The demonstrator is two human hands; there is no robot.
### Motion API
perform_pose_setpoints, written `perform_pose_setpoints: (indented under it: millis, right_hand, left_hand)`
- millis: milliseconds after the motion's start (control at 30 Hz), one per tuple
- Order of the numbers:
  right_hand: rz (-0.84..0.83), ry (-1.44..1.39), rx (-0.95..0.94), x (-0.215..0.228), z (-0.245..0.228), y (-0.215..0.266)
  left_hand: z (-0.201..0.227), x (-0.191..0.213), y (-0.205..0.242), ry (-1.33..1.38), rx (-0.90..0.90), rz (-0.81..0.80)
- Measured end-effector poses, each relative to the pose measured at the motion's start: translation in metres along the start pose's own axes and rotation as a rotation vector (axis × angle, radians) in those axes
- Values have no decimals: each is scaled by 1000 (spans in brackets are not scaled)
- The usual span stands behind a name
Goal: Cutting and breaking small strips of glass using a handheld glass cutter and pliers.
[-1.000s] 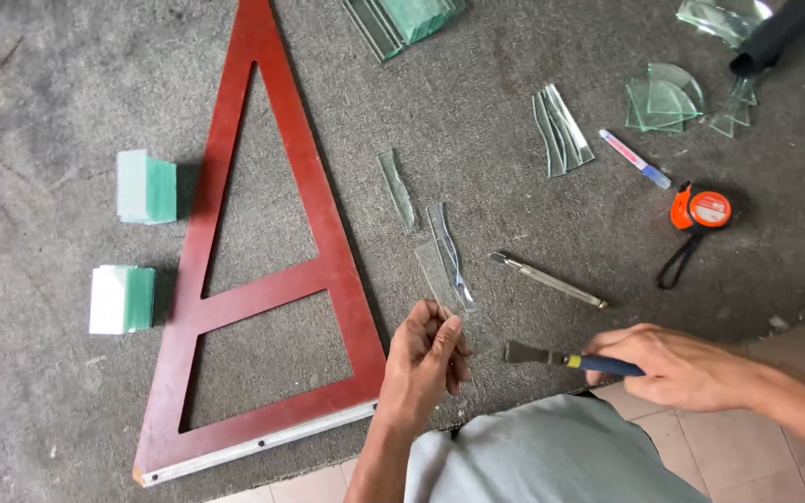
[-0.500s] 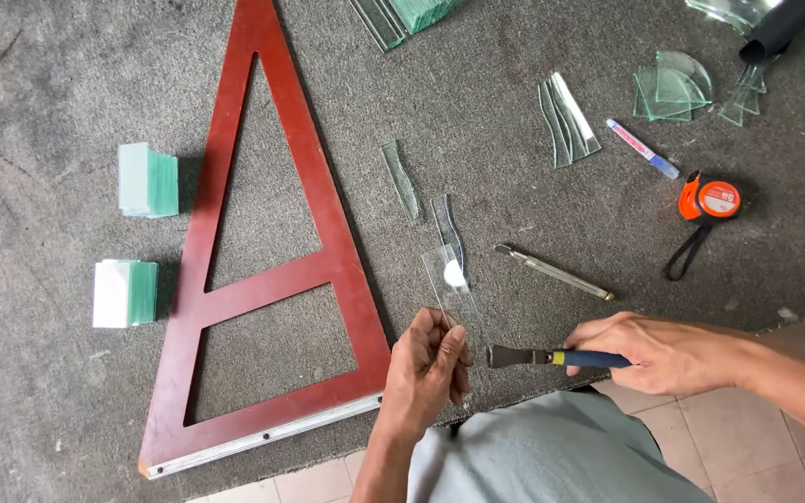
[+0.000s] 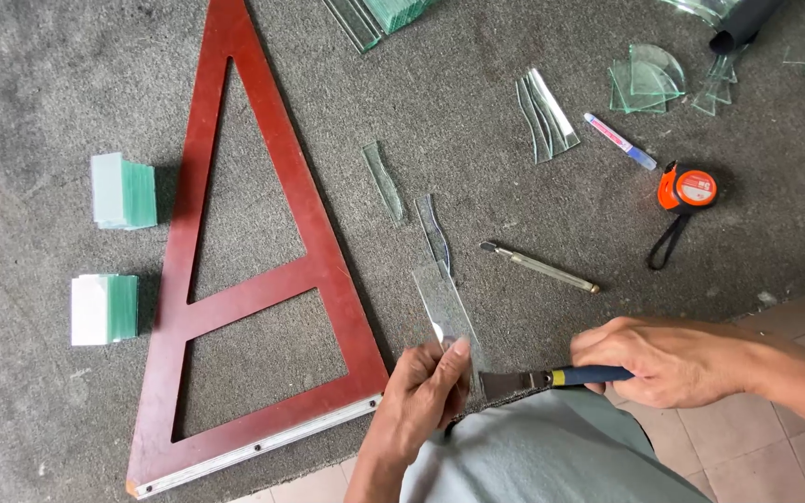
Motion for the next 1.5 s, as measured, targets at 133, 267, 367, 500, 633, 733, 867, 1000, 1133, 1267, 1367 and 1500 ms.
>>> perform_pose_setpoints:
  millis: [133, 267, 367, 500, 633, 733, 867, 1000, 1133, 1267, 1367, 1500]
  right_hand:
    - [1, -8, 83, 1, -11, 7]
    - [-8, -131, 158, -4, -18, 10]
    - [-60, -184, 161, -14, -9, 13]
    - [-70, -329, 200, -14, -26, 16]
    - [139, -1, 168, 14, 24, -2]
    - [276, 116, 53, 60, 73, -22]
    - [198, 421, -389, 120, 121, -43]
    - [310, 500, -381, 160, 154, -63]
    - [328, 485, -453, 163, 197, -72]
    - [329, 646, -562, 158, 197, -48]
    - [340, 620, -707, 138, 186, -26]
    - [422, 538, -685, 80, 220, -6]
  left_hand:
    - [3, -1, 12, -139, -44, 34]
    - [-13, -3, 20, 47, -23, 30]
    - [-24, 3, 18, 326, -15, 16]
    - [-32, 14, 18, 359, 96, 193]
    - [-16, 16, -14, -7, -57, 110]
    - [-47, 38, -61, -346, 98, 178]
    - [-14, 59, -102, -676, -162, 348]
    - [14, 67, -116, -368, -46, 462]
    - [23, 78, -144, -396, -39, 509]
    - [27, 83, -177, -500, -63, 512]
    - [33, 88, -194, -513, -14, 489]
    - [25, 88, -215, -434, 60, 430]
Point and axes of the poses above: each hand's wrist, its own y-axis away from the middle knuckle, its own x-axis out of the back of the hand, z = x × y, the point moved 7 cm from there along -y, towards the middle knuckle, and after that the axes turned 11 degrees about z, right-handed, at the moved point
